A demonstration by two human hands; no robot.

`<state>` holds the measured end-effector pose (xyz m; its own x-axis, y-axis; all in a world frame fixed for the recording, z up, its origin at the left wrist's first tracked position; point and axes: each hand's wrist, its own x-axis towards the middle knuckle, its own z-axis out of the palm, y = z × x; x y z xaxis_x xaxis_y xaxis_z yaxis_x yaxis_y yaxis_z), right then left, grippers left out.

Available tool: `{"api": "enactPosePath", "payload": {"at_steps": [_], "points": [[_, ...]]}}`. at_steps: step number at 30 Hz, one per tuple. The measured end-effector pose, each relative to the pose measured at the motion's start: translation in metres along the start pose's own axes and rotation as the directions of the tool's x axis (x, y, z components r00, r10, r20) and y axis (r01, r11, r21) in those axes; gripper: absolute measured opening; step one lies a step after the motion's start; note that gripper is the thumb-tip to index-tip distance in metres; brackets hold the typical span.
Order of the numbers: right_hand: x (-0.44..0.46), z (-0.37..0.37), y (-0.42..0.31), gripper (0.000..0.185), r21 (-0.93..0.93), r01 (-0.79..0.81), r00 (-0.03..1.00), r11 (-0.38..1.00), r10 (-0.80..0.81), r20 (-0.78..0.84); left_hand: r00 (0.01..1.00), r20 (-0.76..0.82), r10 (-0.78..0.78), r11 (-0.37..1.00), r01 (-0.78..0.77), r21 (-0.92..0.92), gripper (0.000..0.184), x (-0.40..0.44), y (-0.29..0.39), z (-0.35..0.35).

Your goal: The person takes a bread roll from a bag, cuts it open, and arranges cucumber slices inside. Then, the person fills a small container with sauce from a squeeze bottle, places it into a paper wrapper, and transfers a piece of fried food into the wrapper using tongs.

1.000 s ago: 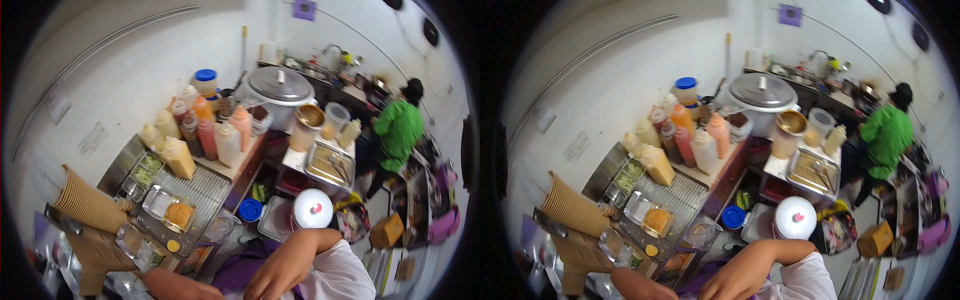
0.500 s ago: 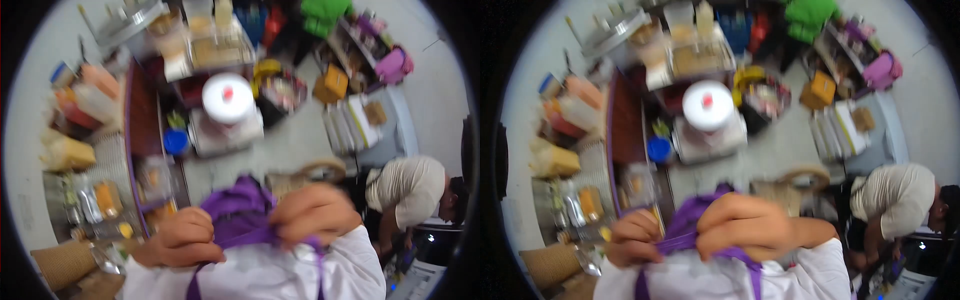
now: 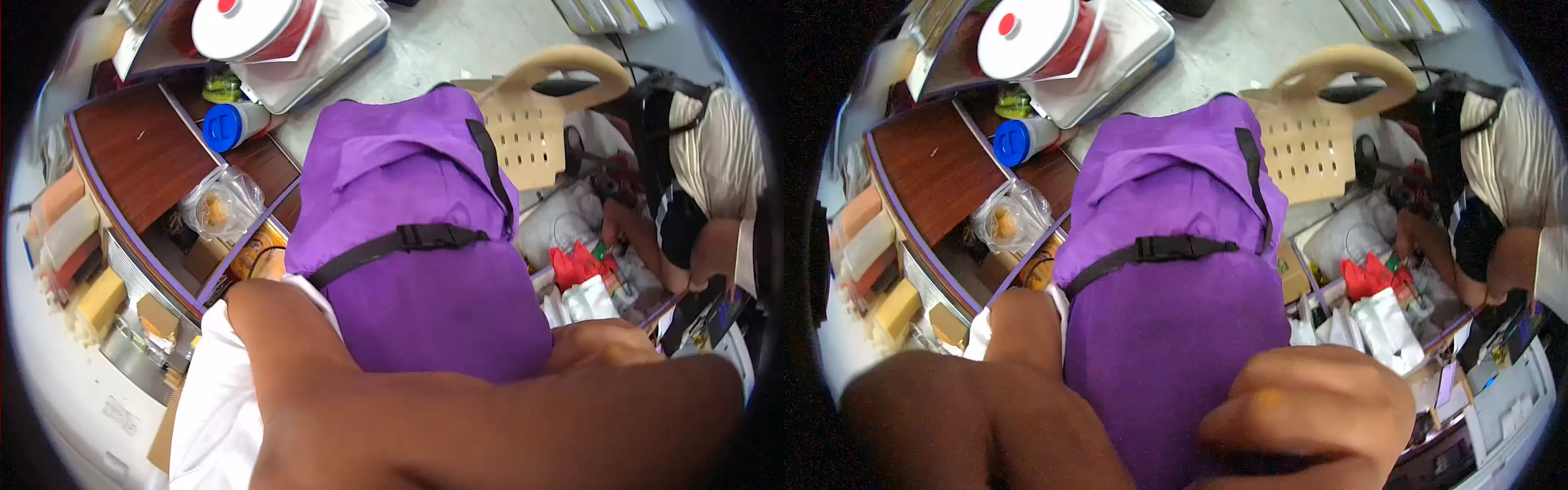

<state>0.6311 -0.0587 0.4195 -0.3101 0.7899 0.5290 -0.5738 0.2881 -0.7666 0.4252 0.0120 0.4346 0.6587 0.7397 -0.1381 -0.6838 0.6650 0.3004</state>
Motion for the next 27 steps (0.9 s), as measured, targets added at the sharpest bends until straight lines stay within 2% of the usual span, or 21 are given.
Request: {"api": "enactPosePath", "payload": {"at_steps": [4, 7, 12, 14, 15, 16, 17, 18, 19, 20, 21, 22, 23, 24, 25, 26, 27], "points": [[-0.020, -0.043, -0.028, 0.018, -0.070, -0.038, 0.994, 0.997, 0.045, 0.097, 0.992, 0.030, -0.123, 0.991, 0.121, 0.052, 0.015, 0.036, -0.029, 0.024], [-0.021, -0.066, -0.039, 0.021, -0.092, -0.078, 0.982, 0.993, 0.092, 0.168, 0.986, 0.049, -0.157, 0.986, 0.153, 0.065, 0.015, 0.049, -0.036, 0.034], [0.003, -0.097, -0.042, 0.026, -0.046, -0.124, 0.943, 0.991, 0.132, 0.305, 0.994, 0.063, -0.093, 0.988, 0.084, 0.128, 0.016, 0.060, -0.018, 0.053], [0.025, -0.106, -0.036, 0.028, -0.003, -0.157, 0.932, 0.988, 0.149, 0.332, 0.990, 0.139, -0.031, 0.979, 0.003, 0.203, 0.016, 0.061, -0.001, 0.054], [0.038, -0.108, -0.028, 0.029, 0.058, -0.202, 0.934, 0.978, 0.175, 0.311, 0.974, 0.228, 0.000, 0.961, -0.062, 0.268, 0.016, 0.062, 0.010, 0.052], [0.050, -0.106, -0.020, 0.031, 0.162, -0.250, 0.943, 0.955, 0.203, 0.263, 0.920, 0.391, 0.038, 0.920, -0.185, 0.345, 0.014, 0.064, 0.023, 0.035], [0.061, -0.098, -0.006, 0.035, 0.286, -0.315, 0.941, 0.905, 0.258, 0.219, 0.917, 0.369, 0.150, 0.875, -0.297, 0.382, 0.013, 0.045, 0.027, 0.035], [0.071, -0.089, 0.008, 0.041, 0.412, -0.357, 0.934, 0.838, 0.312, 0.175, 0.903, 0.342, 0.261, 0.813, -0.396, 0.427, 0.023, 0.027, 0.031, 0.035], [0.074, -0.067, 0.016, 0.048, 0.499, -0.397, 0.887, 0.770, 0.462, -0.007, 0.907, 0.241, 0.346, 0.796, -0.419, 0.436, 0.035, 0.006, 0.033, 0.030], [0.078, -0.057, 0.032, 0.043, 0.512, -0.459, 0.833, 0.726, 0.551, -0.035, 0.895, 0.136, 0.424, 0.778, -0.437, 0.451, 0.048, -0.015, 0.034, 0.024], [0.085, -0.050, 0.053, 0.037, 0.516, -0.517, 0.774, 0.683, 0.631, -0.058, 0.917, 0.138, 0.375, 0.796, -0.395, 0.459, 0.050, -0.033, 0.043, 0.003], [0.087, -0.044, 0.078, 0.035, 0.267, -0.659, 0.727, 0.703, 0.686, -0.015, 0.938, 0.037, 0.345, 0.795, -0.313, 0.520, 0.047, -0.047, 0.047, -0.021], [0.086, -0.040, 0.107, 0.033, -0.009, -0.723, 0.690, 0.690, 0.723, -0.005, 0.944, -0.077, 0.320, 0.797, -0.225, 0.561, 0.045, -0.062, 0.048, -0.049], [0.081, -0.031, 0.135, 0.029, -0.248, -0.718, 0.646, 0.651, 0.755, 0.111, 0.936, -0.149, 0.318, 0.646, -0.099, 0.757, 0.045, -0.081, 0.040, -0.081], [0.066, -0.026, 0.169, 0.025, -0.480, -0.648, 0.584, 0.592, 0.790, 0.187, 0.914, -0.243, 0.326, 0.476, 0.063, 0.877, 0.047, -0.101, 0.025, -0.116], [0.001, -0.065, 0.246, 0.028, -0.345, -0.720, 0.454, 0.602, 0.785, 0.421, 0.922, -0.242, 0.302, 0.455, 0.084, 0.886, 0.050, -0.124, 0.000, -0.156], [-0.010, -0.073, 0.275, 0.029, -0.527, -0.695, 0.255, 0.489, 0.853, 0.454, 0.934, -0.241, 0.264, 0.433, 0.109, 0.895, 0.053, -0.150, -0.022, -0.190]]}}
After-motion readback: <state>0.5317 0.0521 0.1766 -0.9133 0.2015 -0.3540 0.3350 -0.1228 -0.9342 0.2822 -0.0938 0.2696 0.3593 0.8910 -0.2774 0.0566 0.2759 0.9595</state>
